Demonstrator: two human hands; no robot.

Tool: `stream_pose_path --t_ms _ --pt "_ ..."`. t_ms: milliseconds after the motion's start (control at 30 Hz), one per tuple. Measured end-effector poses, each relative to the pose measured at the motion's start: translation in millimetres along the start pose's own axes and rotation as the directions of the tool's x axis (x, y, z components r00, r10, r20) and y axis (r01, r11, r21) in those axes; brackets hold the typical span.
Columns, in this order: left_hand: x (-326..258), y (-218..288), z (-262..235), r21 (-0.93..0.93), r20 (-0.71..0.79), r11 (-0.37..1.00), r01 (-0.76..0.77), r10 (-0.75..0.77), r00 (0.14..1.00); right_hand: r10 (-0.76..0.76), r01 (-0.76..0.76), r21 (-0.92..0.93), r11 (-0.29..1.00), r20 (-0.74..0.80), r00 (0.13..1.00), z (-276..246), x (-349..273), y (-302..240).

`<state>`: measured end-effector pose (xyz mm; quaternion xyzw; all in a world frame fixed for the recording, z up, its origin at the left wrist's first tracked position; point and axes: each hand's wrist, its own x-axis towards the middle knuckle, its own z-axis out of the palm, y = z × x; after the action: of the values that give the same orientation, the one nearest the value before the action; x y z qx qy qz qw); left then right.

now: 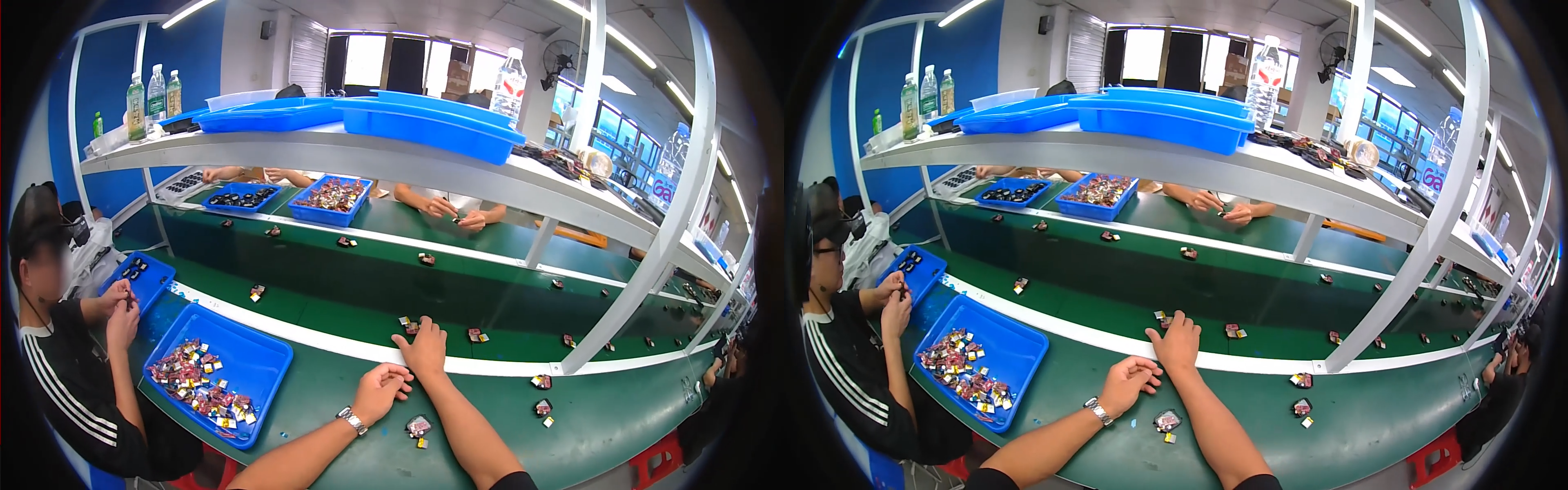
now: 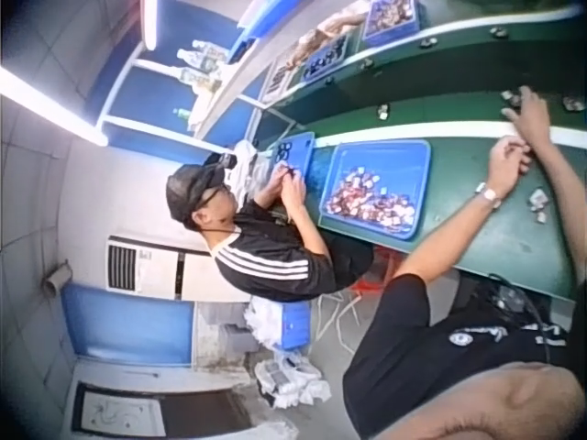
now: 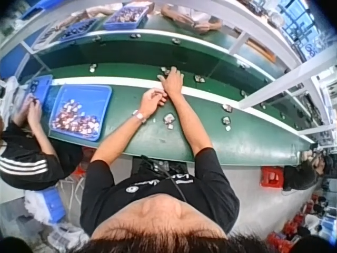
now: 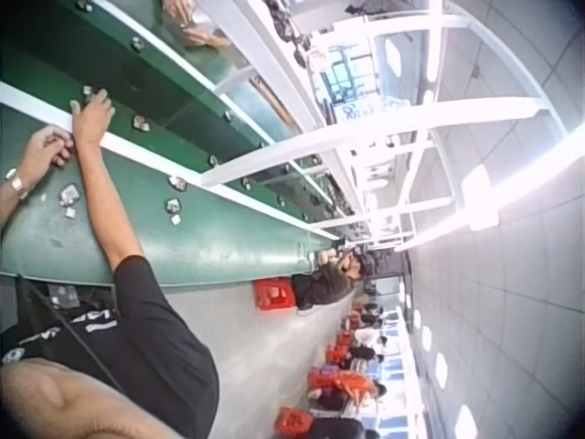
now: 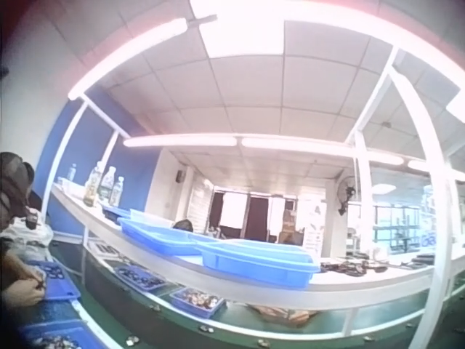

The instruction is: Assembling or sorting small decorative badges and pins at a factory production line.

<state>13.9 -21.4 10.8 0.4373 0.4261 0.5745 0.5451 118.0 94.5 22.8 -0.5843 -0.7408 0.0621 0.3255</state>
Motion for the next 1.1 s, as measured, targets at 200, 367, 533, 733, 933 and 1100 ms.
stream_pose_path --t_ms 200,367,533,733,933,1100 --pt "2 -1 5 0.011 -0.002 1.0 -0.015 0.015 1.0 0.1 -0.076 0.303 0.95 -0.064 0.993 3 9 29" --pt "1 13 -12 0.033 -0.11 0.993 0.114 -0.109 0.988 -0.211 0.152 0.561 0.814 0.042 0.977 -56 -49 28" --pt "1 30 -9 0.073 0.398 0.904 0.421 -0.414 0.819 -0.417 0.214 0.62 0.755 0.201 0.887 -106 -94 41" --pt "-2 25 -12 -0.017 0.474 0.919 0.395 -0.34 0.812 -0.522 0.342 0.57 0.747 0.184 0.833 -117 -84 32" --pt "-6 28 5 -0.16 0.334 0.919 0.361 -0.293 0.896 -0.365 0.318 0.45 0.835 0.02 0.931 -106 -97 24" --pt "-9 23 3 -0.179 0.343 0.92 0.349 -0.274 0.899 -0.365 0.341 0.404 0.849 -0.02 0.931 -104 -94 22"
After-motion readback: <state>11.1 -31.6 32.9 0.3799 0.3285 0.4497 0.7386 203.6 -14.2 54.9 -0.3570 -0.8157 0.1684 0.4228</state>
